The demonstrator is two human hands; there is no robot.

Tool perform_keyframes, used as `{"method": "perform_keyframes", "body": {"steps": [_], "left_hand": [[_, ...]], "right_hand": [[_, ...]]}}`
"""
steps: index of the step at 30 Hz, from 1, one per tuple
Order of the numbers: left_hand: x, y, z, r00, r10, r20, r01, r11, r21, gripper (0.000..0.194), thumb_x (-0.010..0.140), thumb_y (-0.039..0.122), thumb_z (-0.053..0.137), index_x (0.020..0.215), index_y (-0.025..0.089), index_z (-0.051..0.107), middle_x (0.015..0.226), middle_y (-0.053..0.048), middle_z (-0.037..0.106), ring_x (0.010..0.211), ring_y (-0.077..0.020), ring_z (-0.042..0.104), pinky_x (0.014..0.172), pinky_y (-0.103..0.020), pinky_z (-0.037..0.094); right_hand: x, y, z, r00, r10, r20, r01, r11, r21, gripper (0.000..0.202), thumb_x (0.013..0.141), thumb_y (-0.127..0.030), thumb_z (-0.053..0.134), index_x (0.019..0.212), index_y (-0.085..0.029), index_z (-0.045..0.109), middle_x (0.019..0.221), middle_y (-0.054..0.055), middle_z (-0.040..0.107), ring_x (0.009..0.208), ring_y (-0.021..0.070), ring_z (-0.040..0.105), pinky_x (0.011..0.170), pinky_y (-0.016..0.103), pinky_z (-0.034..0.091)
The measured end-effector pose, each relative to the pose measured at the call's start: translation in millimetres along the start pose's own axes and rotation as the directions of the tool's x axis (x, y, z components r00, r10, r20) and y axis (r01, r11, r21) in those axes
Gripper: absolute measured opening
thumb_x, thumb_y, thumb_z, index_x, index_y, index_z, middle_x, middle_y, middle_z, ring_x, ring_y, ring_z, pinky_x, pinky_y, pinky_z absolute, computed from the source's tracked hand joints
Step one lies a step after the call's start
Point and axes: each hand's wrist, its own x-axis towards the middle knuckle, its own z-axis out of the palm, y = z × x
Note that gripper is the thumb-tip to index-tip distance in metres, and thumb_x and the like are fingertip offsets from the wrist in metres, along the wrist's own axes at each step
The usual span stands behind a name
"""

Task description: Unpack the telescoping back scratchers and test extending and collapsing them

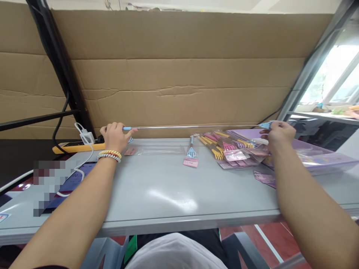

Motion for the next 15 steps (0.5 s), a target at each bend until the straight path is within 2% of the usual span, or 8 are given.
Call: {"method": "perform_keyframes", "body": {"steps": [4, 7, 11, 13, 15], "left_hand": [[-1, -2, 4.0, 0.998, -0.050, -0.035, 0.051, 0.999, 0.019, 0.047, 0.085, 0.057, 0.038, 0.089, 0.017, 0.062, 0.103, -0.015, 0.057, 0.109, -0.0298, 0.045, 0.089, -0.042, 0.025], [-1, -1, 5.7, 0.999, -0.019, 0.047, 0.017, 0.998, 0.052, 0.049, 0.085, 0.059, 0.036, 0.088, 0.017, 0.061, 0.097, -0.015, 0.061, 0.103, -0.0292, 0.049, 0.088, -0.041, 0.027], [3, -2, -0.4, 0.975, 0.026, 0.220, -0.051, 0.993, 0.105, 0.055, 0.083, 0.064, 0.032, 0.082, 0.018, 0.061, 0.087, -0.014, 0.066, 0.089, -0.0289, 0.056, 0.076, -0.037, 0.033], [5, -5, -5.6, 0.965, 0.018, 0.260, -0.053, 0.990, 0.128, 0.058, 0.083, 0.066, 0.030, 0.081, 0.018, 0.062, 0.088, -0.014, 0.067, 0.086, -0.0297, 0.058, 0.071, -0.036, 0.033], [6, -9, -10.4, 0.960, 0.008, 0.281, -0.049, 0.989, 0.141, 0.060, 0.082, 0.067, 0.029, 0.080, 0.018, 0.063, 0.087, -0.015, 0.067, 0.085, -0.0304, 0.060, 0.068, -0.036, 0.033]], "right_hand": [[-7, -3, -2, 0.986, 0.101, 0.130, -0.107, 0.994, 0.036, 0.020, 0.077, 0.000, 0.042, 0.067, -0.016, 0.050, 0.058, 0.000, 0.053, 0.035, 0.0059, 0.044, 0.043, 0.026, 0.033], [-10, -4, -1, 0.980, 0.114, 0.164, -0.121, 0.992, 0.031, 0.017, 0.081, -0.008, 0.043, 0.068, -0.017, 0.048, 0.059, -0.001, 0.051, 0.034, 0.0065, 0.044, 0.043, 0.026, 0.032], [-10, 0, 5, 1.000, 0.016, 0.011, -0.015, 0.995, -0.096, 0.016, 0.084, -0.018, 0.045, 0.068, -0.018, 0.045, 0.053, -0.001, 0.047, 0.034, 0.0085, 0.043, 0.040, 0.025, 0.027], [-8, 0, 8, 0.996, -0.065, -0.058, 0.053, 0.981, -0.185, 0.016, 0.082, -0.019, 0.047, 0.066, -0.018, 0.047, 0.048, -0.001, 0.046, 0.034, 0.0105, 0.043, 0.040, 0.026, 0.029], [-5, -2, 9, 0.990, -0.112, -0.090, 0.092, 0.975, -0.202, 0.017, 0.081, -0.019, 0.048, 0.064, -0.018, 0.048, 0.046, -0.001, 0.045, 0.034, 0.0118, 0.043, 0.041, 0.028, 0.031]]}}
